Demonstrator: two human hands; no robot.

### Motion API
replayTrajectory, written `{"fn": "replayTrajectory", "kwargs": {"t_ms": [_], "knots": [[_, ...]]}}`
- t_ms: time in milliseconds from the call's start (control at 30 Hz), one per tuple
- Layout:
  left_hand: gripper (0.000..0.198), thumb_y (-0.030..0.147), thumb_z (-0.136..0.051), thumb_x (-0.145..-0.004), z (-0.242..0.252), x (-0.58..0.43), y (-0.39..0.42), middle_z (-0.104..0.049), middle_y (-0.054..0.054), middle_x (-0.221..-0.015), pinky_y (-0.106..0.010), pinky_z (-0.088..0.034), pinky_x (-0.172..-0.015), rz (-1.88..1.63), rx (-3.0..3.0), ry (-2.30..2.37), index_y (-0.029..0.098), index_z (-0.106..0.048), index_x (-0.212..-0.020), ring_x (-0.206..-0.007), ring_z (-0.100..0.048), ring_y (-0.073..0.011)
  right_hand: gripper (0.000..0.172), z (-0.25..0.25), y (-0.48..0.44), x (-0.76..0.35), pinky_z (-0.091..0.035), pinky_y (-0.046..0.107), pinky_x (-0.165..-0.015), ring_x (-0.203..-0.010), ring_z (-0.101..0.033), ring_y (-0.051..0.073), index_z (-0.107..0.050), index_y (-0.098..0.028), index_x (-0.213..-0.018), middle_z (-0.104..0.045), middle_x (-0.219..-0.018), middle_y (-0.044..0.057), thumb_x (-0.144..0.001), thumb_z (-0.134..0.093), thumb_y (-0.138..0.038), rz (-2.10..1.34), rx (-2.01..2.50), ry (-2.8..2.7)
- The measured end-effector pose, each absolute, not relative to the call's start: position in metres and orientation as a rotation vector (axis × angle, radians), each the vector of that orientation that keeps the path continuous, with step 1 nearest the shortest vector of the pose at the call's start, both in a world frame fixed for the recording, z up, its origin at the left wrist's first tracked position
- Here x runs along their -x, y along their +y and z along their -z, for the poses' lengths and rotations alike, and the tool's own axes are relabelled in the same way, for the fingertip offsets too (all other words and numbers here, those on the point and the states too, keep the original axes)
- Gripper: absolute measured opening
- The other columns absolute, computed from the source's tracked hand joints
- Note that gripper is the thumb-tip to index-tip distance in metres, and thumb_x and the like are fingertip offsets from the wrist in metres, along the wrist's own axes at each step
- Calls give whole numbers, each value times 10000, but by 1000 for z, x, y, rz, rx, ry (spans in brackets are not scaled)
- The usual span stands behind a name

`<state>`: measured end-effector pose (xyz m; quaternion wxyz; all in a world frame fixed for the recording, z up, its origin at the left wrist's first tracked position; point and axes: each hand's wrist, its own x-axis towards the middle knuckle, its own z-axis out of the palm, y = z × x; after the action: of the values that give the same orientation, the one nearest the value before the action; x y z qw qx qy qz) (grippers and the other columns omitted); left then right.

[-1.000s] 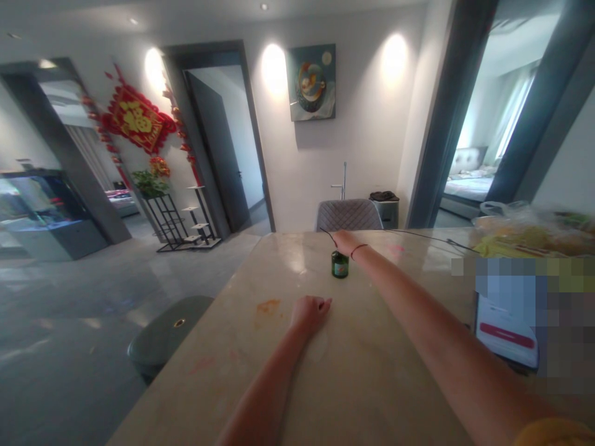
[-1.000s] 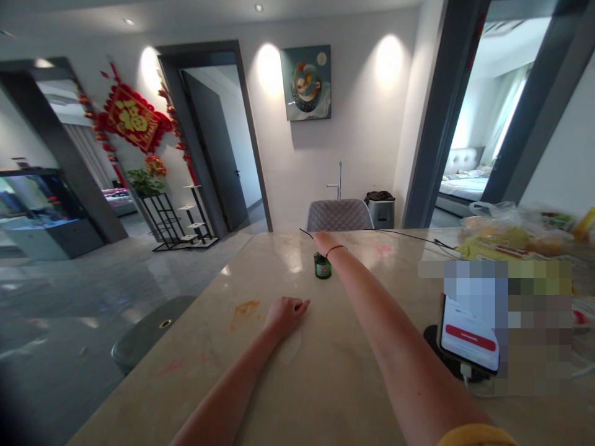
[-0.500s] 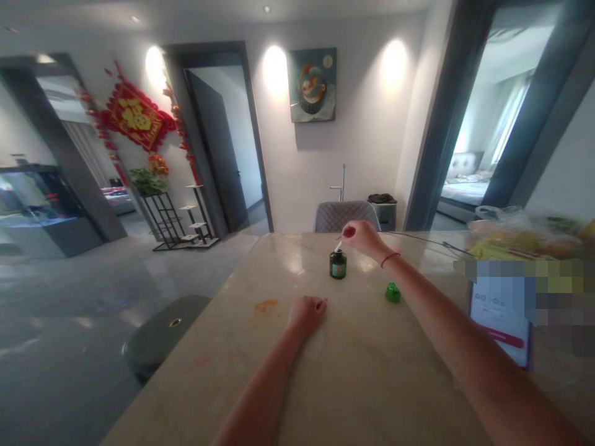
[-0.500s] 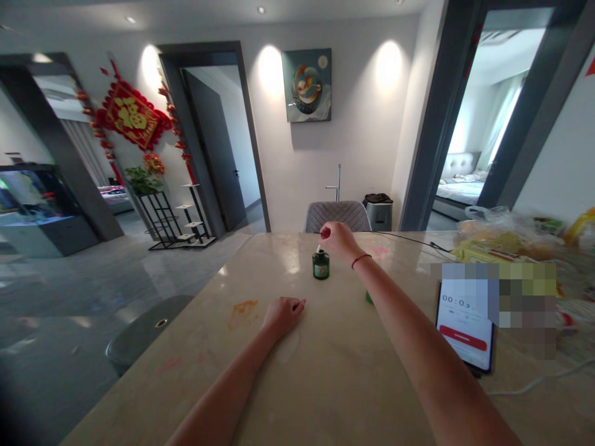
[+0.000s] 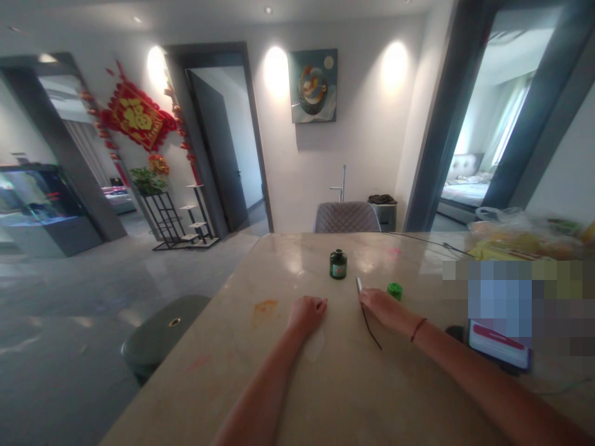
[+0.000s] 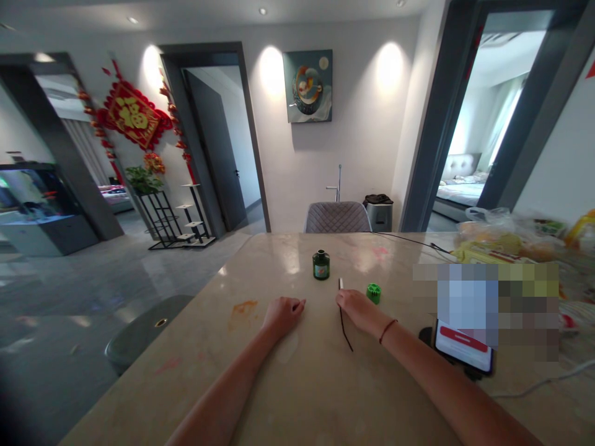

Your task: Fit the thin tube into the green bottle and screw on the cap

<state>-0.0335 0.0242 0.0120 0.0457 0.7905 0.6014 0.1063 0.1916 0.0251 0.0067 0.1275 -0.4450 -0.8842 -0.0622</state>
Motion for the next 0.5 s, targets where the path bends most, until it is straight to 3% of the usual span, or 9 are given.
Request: {"fn": "replayTrajectory", "kwargs": {"t_ms": [100, 233, 333, 433, 500], "knots": [[485, 423, -268, -867, -12, 33, 25, -669, -67, -750, -240, -300, -561, -322, -2409, 1842, 181, -672, -751, -676, -579, -150, 225, -15, 23, -198, -396, 233, -658, -712, -542, 136, -583, -134, -753, -591, -788, 69, -792, -384, -37, 98, 1419, -2481], [483, 432, -276, -863, -14, 33, 24, -666, -69, -745, -237, -297, -559, -309, -2401, 1843, 176, -669, -747, -684, -582, -152, 249, -29, 24, -206, -393, 322, -743, -851, -551, 217, -614, -99, -871, -589, -910, 163, -767, -400, -24, 433, 1854, -2213], [482, 430, -277, -865, -14, 33, 24, -666, -67, -741, -236, -294, -559, -314, -2404, 1847, 176, -667, -738, -684, -582, -150, 269, -34, 32, -211, -405, 344, -712, -863, -577, 256, -630, -81, -885, -599, -913, 207, -769, -396, -20, 349, 2172, -2130], [489, 432, -270, -867, -13, 33, 24, -665, -65, -734, -236, -290, -555, -316, -2397, 1853, 177, -667, -736, -672, -580, -144, 212, -42, 49, -210, -414, 326, -696, -880, -583, 265, -612, -88, -935, -608, -923, 197, -762, -492, -120, 214, 2178, -2075], [493, 435, -267, -867, -12, 34, 25, -665, -65, -735, -237, -290, -553, -314, -2392, 1860, 178, -668, -739, -665, -579, -143, 301, -51, 65, -204, -417, 315, -703, -882, -582, 253, -570, -101, -1014, -613, -944, 176, -745, -553, -235, 169, 2058, -1947]]}}
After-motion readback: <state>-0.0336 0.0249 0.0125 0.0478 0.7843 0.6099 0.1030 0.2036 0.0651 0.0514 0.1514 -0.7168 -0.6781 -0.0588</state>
